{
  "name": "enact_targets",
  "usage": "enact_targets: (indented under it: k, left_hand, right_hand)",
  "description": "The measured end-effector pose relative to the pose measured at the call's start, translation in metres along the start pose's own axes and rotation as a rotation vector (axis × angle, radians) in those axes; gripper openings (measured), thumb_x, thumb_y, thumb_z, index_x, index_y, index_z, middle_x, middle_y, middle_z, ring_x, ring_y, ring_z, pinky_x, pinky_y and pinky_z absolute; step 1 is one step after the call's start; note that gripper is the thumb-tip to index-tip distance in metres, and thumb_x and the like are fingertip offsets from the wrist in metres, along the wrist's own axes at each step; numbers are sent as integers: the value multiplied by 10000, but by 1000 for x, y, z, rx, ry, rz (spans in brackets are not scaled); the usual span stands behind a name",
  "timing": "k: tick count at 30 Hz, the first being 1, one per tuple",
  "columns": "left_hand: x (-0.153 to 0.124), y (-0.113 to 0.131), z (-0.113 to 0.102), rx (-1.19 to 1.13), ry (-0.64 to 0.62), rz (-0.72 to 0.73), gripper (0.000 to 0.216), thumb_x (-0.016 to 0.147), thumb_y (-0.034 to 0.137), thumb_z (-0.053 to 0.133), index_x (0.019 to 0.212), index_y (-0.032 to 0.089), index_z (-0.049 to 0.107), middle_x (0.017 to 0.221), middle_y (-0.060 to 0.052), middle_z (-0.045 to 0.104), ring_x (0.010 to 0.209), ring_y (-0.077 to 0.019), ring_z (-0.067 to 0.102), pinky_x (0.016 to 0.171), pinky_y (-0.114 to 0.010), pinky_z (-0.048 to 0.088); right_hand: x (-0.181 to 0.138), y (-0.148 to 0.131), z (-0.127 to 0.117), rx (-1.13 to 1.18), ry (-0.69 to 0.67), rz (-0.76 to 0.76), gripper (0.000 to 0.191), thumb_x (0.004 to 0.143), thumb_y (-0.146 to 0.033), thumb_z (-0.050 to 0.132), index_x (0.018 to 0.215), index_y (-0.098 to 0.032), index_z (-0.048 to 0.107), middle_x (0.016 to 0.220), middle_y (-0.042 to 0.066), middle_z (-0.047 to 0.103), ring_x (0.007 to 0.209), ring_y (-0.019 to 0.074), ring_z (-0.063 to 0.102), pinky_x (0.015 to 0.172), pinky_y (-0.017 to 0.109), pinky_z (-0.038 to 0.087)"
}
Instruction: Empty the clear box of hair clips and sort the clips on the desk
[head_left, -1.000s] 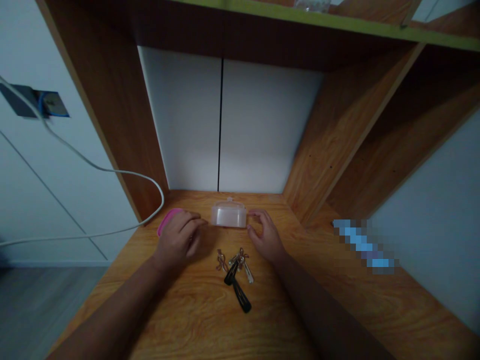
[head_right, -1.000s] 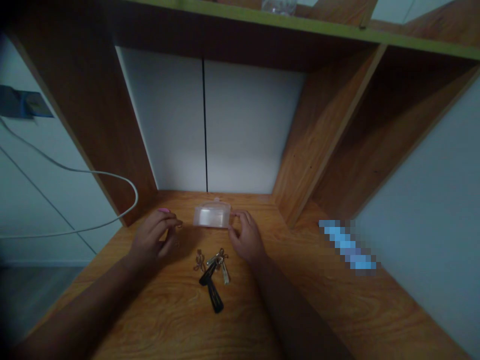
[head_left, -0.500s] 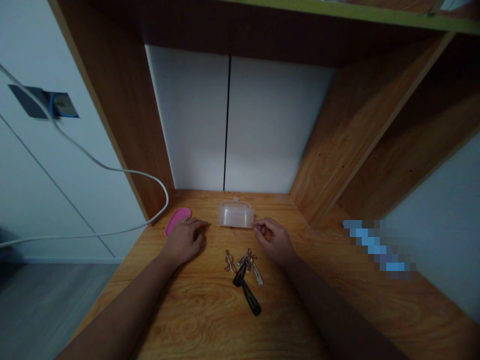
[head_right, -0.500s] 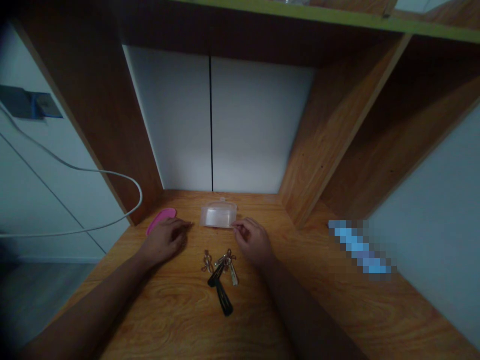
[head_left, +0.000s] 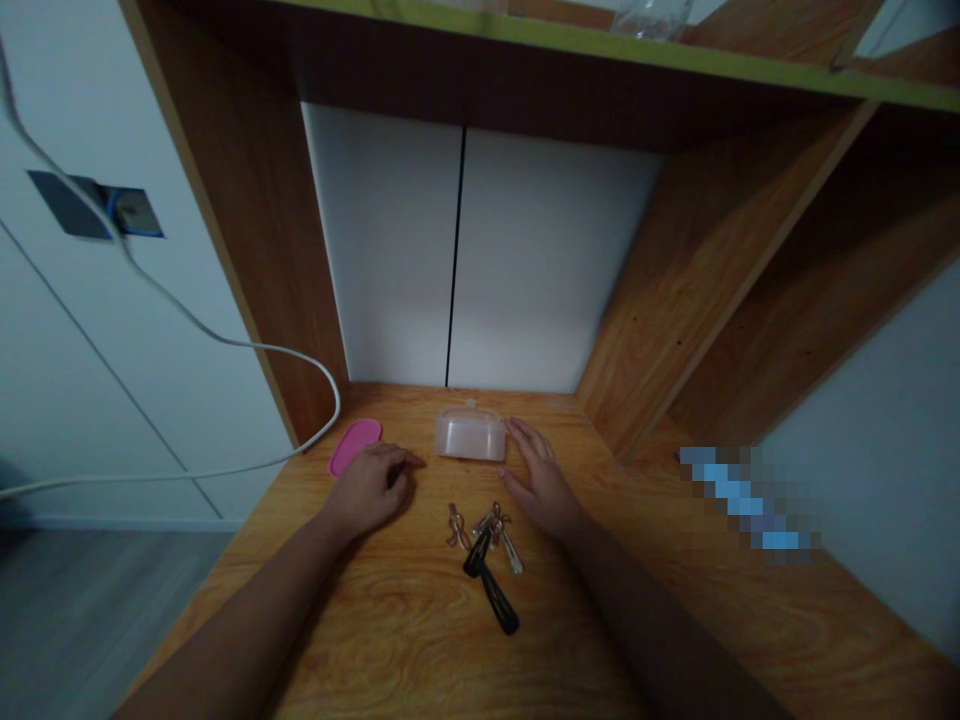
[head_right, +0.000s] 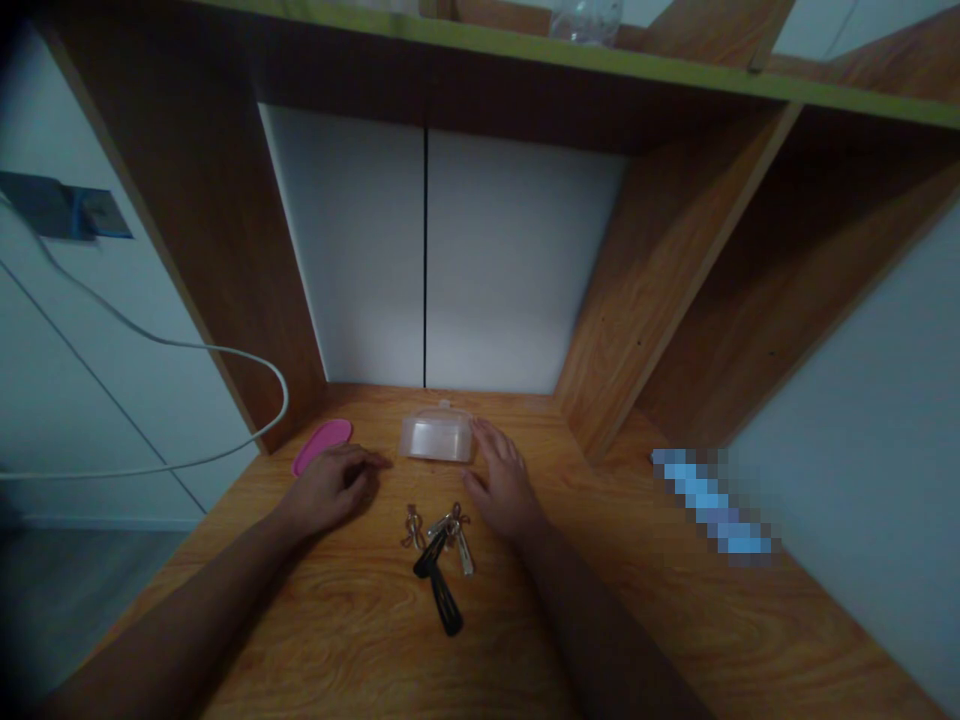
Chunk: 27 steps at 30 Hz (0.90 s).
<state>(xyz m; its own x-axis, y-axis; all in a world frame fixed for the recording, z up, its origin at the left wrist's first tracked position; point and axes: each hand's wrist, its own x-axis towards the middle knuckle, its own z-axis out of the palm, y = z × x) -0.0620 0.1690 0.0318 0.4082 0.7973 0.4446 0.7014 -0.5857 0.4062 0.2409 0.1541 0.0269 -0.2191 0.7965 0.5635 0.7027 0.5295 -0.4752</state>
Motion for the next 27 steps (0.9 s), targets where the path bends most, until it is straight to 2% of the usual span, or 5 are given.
enact_targets:
  k: [7,11,15,22,27]
  left_hand:
    - [1,3,-5,-13,42,7,282,831,129,493,923,217,745,939,-49,761,895,-238,686,877,-420,530]
    - [2,4,-4,-1,74,6,297,836,145,500,1013,199,732,986,-73,743,932,-259,667,880,-446,526]
    - [1,7,-1,3,107,13,326,860,176,517,1144,173,677,1087,-109,705,1023,-274,641,942,-456,513]
    - [-2,17,-3,-52,109,26,684,921,362,597,1530,226,316,1485,-148,467,1322,-317,505,1100,-514,426]
    - [-3,15,0,-60,-21,78,497,966,388,554,1444,264,494,1494,-126,485,1363,-308,477,1122,-508,414]
  right_hand:
    - [-2,2,3,-20,-50,31,683,933,-293,569,1551,-284,281,1530,91,440,1410,277,401,1171,537,325]
    - [2,-2,9,-12,-33,40,722,923,-334,600,1555,-291,255,1552,97,404,1432,291,370,1185,548,297]
    - [5,-7,17,21,-19,47,675,893,-285,634,1497,-281,331,1477,103,474,1380,277,442,1163,512,352]
    - [3,-18,6,96,-109,-58,558,799,-141,673,1316,-250,493,1459,86,504,1369,234,470,1159,452,377]
    - [0,-35,-10,103,-206,-151,479,810,-104,618,1258,-270,582,1517,59,458,1379,236,465,1142,445,396]
